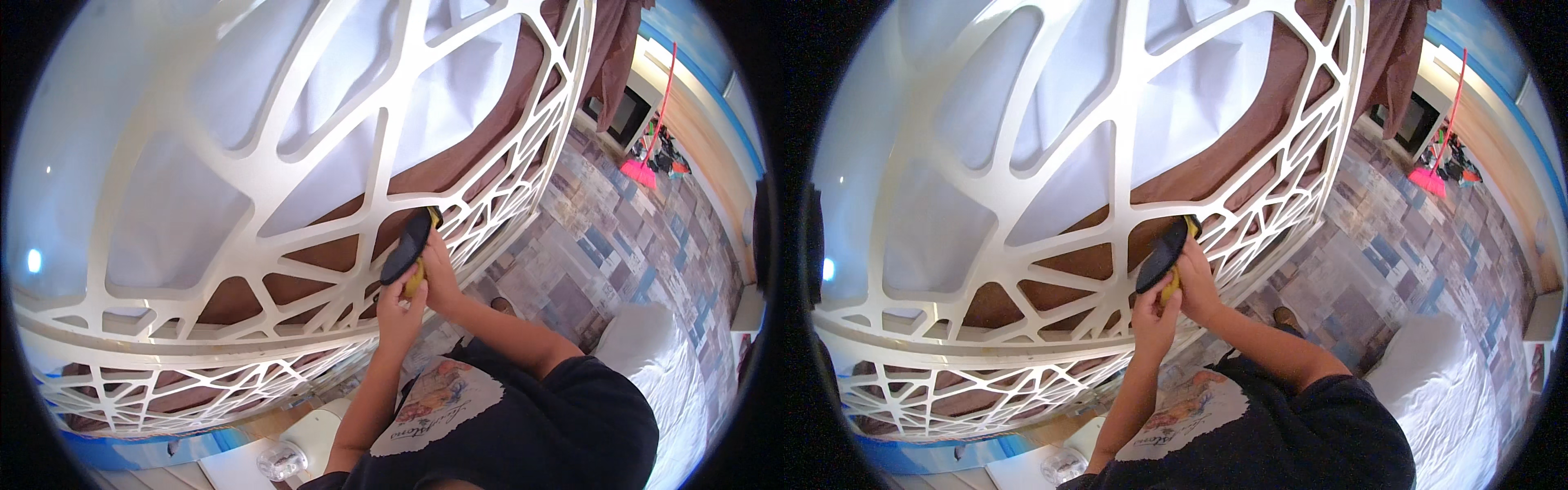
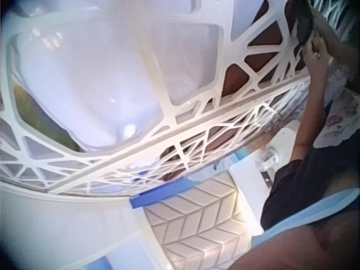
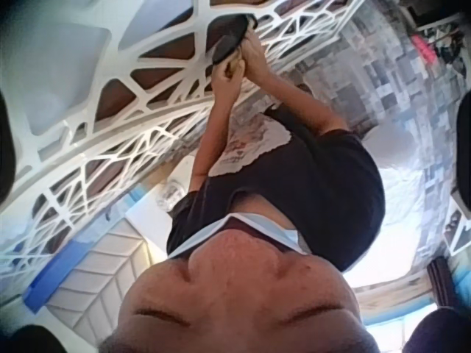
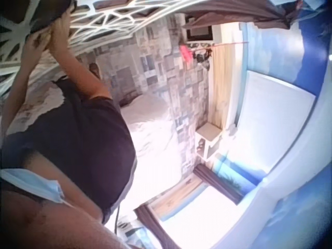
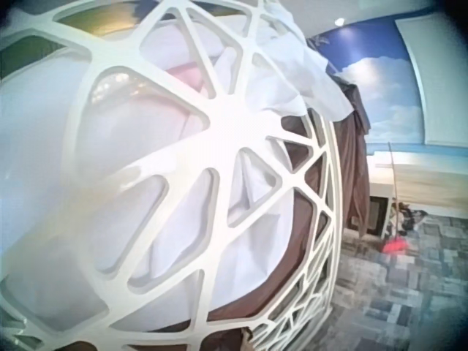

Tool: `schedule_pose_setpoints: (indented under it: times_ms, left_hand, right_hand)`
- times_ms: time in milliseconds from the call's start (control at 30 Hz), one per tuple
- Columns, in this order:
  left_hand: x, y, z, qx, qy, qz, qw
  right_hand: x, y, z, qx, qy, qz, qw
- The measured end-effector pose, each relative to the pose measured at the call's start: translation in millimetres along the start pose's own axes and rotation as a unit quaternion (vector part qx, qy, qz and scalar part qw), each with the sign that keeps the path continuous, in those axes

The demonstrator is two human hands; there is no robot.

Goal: The person wipes a white nightstand and then a white decorative room divider using a yellow and black cloth. They clean the surfaces and edges of the nightstand, then move to the divider to wipe its intricate lattice pattern.

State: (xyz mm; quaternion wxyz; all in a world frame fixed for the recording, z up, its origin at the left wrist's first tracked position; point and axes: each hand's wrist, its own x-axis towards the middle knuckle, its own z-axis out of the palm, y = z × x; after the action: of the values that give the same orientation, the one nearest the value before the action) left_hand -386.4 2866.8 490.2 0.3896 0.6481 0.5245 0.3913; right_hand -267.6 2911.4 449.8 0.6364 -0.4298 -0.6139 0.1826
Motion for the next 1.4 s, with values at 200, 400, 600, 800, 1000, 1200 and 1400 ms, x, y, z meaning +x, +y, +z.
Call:
schedule_pose_setpoints:
  times_ms: [200, 400, 600, 800, 1000, 1200, 1400]
  left_hand:
    - [22, 31, 18, -0.063, -0.066, 0.095, 0.991]
    - [61, 36, 52, 0.203, 0.039, 0.164, 0.965]
    - [94, 21, 86, 0.392, 0.048, 0.1, 0.913]
    - [98, -9, 104, 0.539, 0.138, 0.134, 0.82]
    - [87, -13, 93, 0.552, 0.14, 0.122, 0.813]
    - [92, -5, 105, 0.556, 0.159, 0.122, 0.807]
    - [86, 4, 103, 0.477, 0.141, 0.134, 0.857]
  right_hand:
    - [-25, 23, -38, 0.184, 0.185, 0.351, 0.899]
    - [20, 85, -54, 0.181, 0.143, 0.376, 0.897]
    - [32, 98, -21, 0.135, 0.173, 0.176, 0.96]
    - [19, 153, -72, -0.144, -0.058, 0.017, 0.988]
    - [59, 172, -144, -0.464, -0.433, 0.03, 0.772]
    - [48, 152, -129, -0.227, -0.175, 0.21, 0.935]
    - [40, 147, -105, -0.138, -0.083, 0.141, 0.977]
